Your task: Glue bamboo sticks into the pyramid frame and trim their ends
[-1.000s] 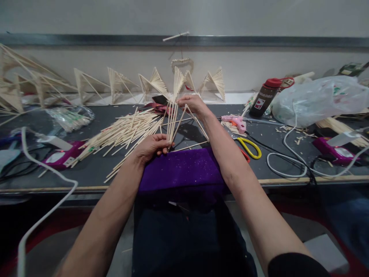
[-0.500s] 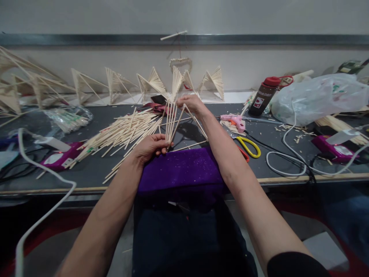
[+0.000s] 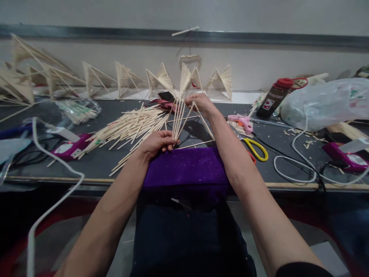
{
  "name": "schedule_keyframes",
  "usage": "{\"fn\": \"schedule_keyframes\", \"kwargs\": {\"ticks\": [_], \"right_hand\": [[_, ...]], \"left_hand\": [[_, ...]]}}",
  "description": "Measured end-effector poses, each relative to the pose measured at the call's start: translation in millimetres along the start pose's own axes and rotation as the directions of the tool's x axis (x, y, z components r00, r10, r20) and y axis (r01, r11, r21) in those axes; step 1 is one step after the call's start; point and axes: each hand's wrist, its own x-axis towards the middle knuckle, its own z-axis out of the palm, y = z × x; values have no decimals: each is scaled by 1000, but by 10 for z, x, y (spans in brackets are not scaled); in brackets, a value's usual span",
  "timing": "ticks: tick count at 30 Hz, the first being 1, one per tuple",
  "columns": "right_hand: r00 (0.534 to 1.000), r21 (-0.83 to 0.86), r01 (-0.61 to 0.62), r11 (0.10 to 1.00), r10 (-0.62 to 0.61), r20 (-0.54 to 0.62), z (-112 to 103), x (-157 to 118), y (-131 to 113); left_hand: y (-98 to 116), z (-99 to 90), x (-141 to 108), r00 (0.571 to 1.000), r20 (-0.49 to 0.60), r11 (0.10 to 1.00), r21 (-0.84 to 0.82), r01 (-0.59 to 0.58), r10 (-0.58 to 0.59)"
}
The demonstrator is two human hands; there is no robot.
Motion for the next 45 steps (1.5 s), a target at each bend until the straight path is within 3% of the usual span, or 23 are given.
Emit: {"fn": "schedule_keyframes", "kwargs": {"ticks": [4,18,29,38,45], "right_hand": [[999,-19,-24,1000,23,-42,19,-4,-7],[1000,-58,-2,998,2,-8,3,3,2],[1000,-70,-10,997,10,6,-34,-64,-96],[998,-75,16,997,-21,-67,-152,-56,-90],[993,-63,16,998,-23,-117,-289,-22,-22]], "left_hand": [[-33,-13,15,1000,22,1000,-9,-16,16],[-54,-29,36,999,33,999,-34,-25,26],[58,-42,-14,999,48,1000,10,-9,9],[135,-121,228,993,115,998,48,-33,27],[215,-203,461,995,101,995,102,11,-21]]}}
